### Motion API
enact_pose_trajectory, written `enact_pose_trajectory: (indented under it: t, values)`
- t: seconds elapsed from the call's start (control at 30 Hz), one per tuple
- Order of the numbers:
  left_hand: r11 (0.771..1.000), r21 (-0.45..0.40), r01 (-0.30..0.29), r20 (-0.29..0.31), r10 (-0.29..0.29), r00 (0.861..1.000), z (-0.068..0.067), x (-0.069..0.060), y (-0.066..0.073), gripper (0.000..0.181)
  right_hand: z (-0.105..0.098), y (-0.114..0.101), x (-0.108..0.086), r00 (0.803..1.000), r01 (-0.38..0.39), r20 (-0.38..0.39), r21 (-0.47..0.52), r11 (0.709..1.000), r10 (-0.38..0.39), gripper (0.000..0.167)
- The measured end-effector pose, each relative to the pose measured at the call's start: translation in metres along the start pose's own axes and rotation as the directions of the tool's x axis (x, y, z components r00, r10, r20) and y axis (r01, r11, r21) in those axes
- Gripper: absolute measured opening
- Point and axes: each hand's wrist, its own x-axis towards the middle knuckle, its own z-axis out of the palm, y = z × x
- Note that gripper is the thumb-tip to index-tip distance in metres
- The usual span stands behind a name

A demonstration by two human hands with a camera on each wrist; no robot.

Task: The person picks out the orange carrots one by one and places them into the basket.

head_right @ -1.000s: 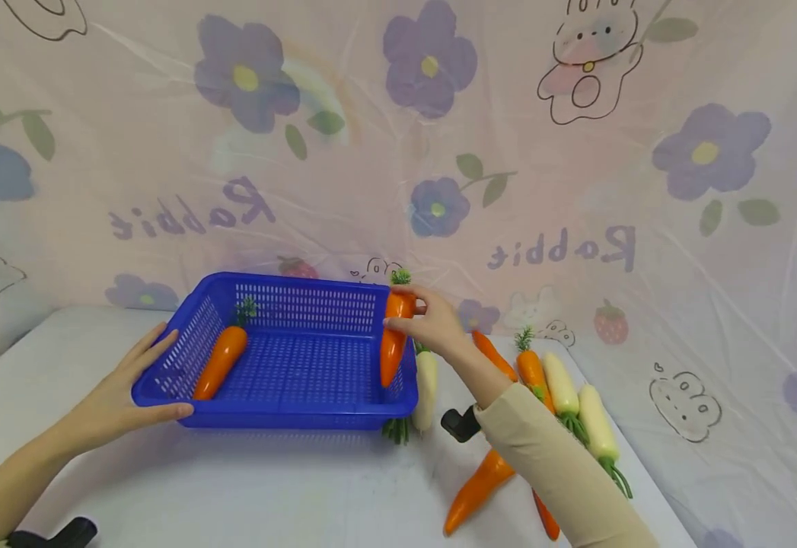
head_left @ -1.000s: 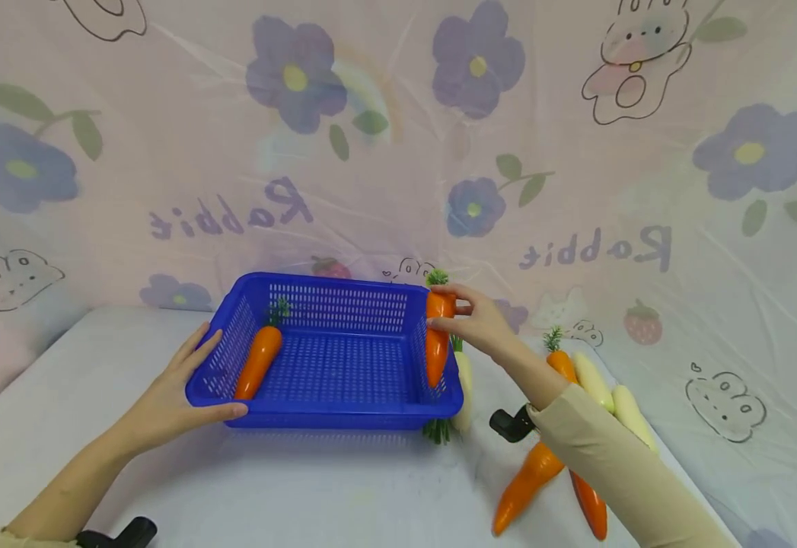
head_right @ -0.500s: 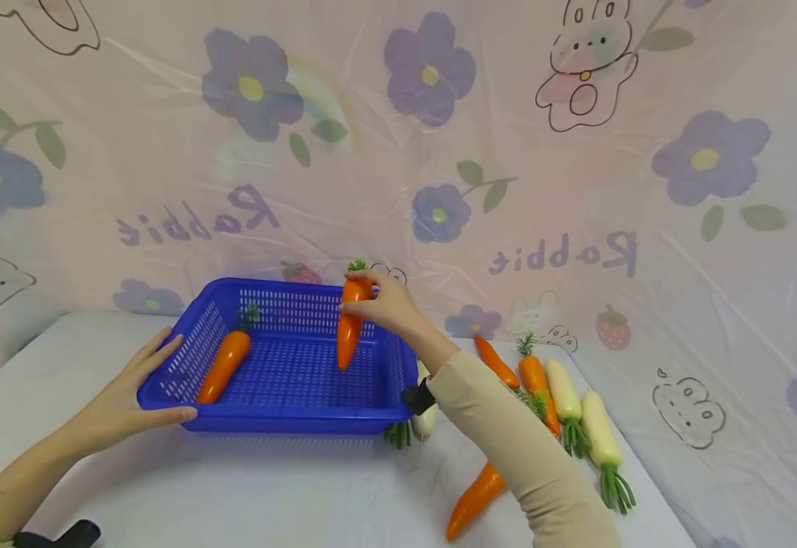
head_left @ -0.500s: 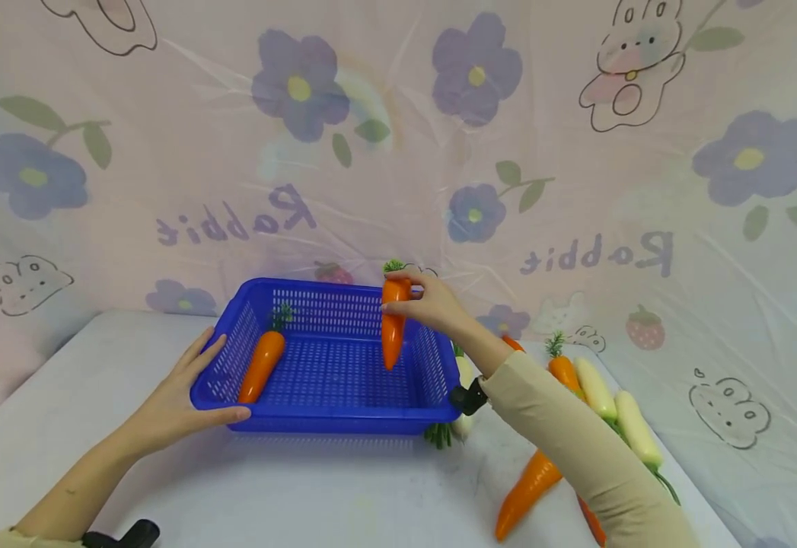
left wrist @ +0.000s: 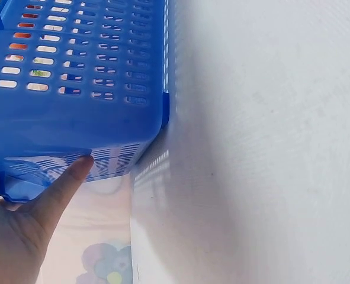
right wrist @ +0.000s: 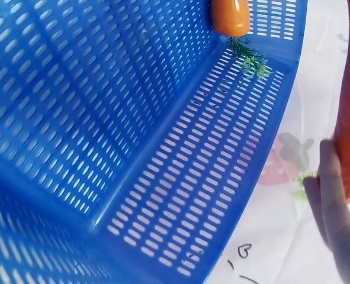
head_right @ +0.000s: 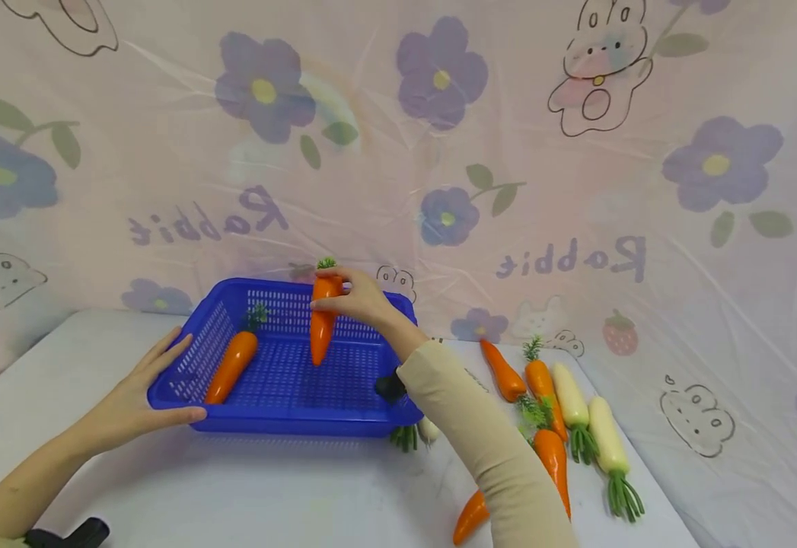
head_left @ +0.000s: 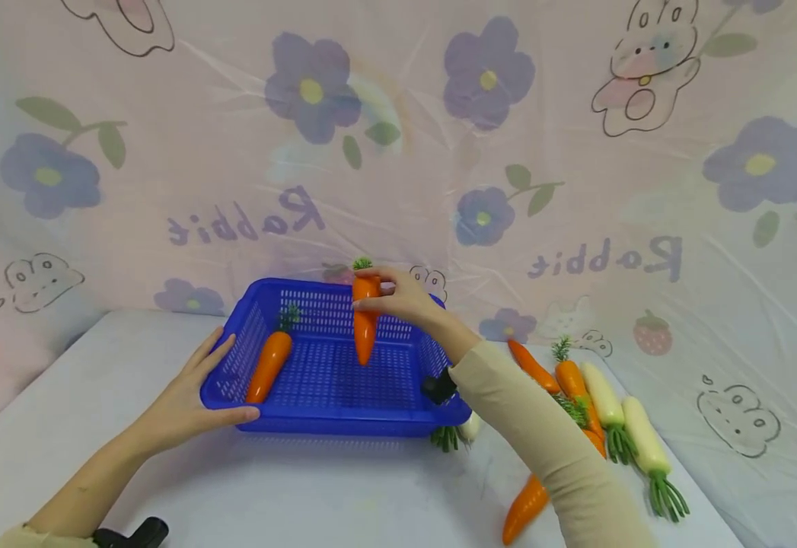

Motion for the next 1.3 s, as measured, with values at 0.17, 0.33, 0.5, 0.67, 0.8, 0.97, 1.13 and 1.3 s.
enact_pose_trajectory:
  t: [0.17,0.33,0.5,0.67,0.8,0.97,1.13,1.3]
  values:
    - [1.0,0.001,0.001,0.001,-0.001,1.0,0.0,0.001,0.001,0.109,0.009,0.004,0.011,0.997,0.021,0.07,0.035,0.999,-0.023,0.055]
    - [1.0,-0.011,0.002,0.003,-0.002,1.0,0.001,0.0,0.001,0.109,0.022,0.008,0.023,0.986,0.043,0.157,0.078,0.996,-0.055,0.056]
    - [1.0,-0.006,0.014,0.005,-0.014,1.0,0.003,0.0,0.001,0.108,0.035,0.011,0.029,0.975,0.035,0.215,0.068,0.997,-0.049,0.055]
    - [1.0,-0.014,0.016,0.014,-0.016,1.0,0.005,0.001,0.001,0.108,0.049,0.013,0.031,0.967,0.01,0.255,0.041,0.999,-0.021,0.054]
    - [1.0,-0.016,0.009,0.007,-0.009,1.0,0.003,0.001,0.001,0.108,0.055,0.015,0.034,0.962,0.024,0.271,0.049,0.999,-0.036,0.054]
    - [1.0,-0.01,0.016,0.009,-0.016,1.0,0.0,0.0,0.002,0.108,0.06,0.017,0.036,0.954,0.036,0.294,0.045,0.998,-0.048,0.053]
    - [1.0,-0.004,0.01,0.007,-0.01,1.0,-0.001,0.001,0.002,0.108,0.069,0.021,0.038,0.947,0.045,0.319,0.009,0.999,-0.045,0.052]
    - [1.0,-0.008,-0.003,0.004,0.003,1.0,-0.002,0.001,0.003,0.107,0.076,0.024,0.04,0.935,0.049,0.354,-0.036,0.998,-0.033,0.054]
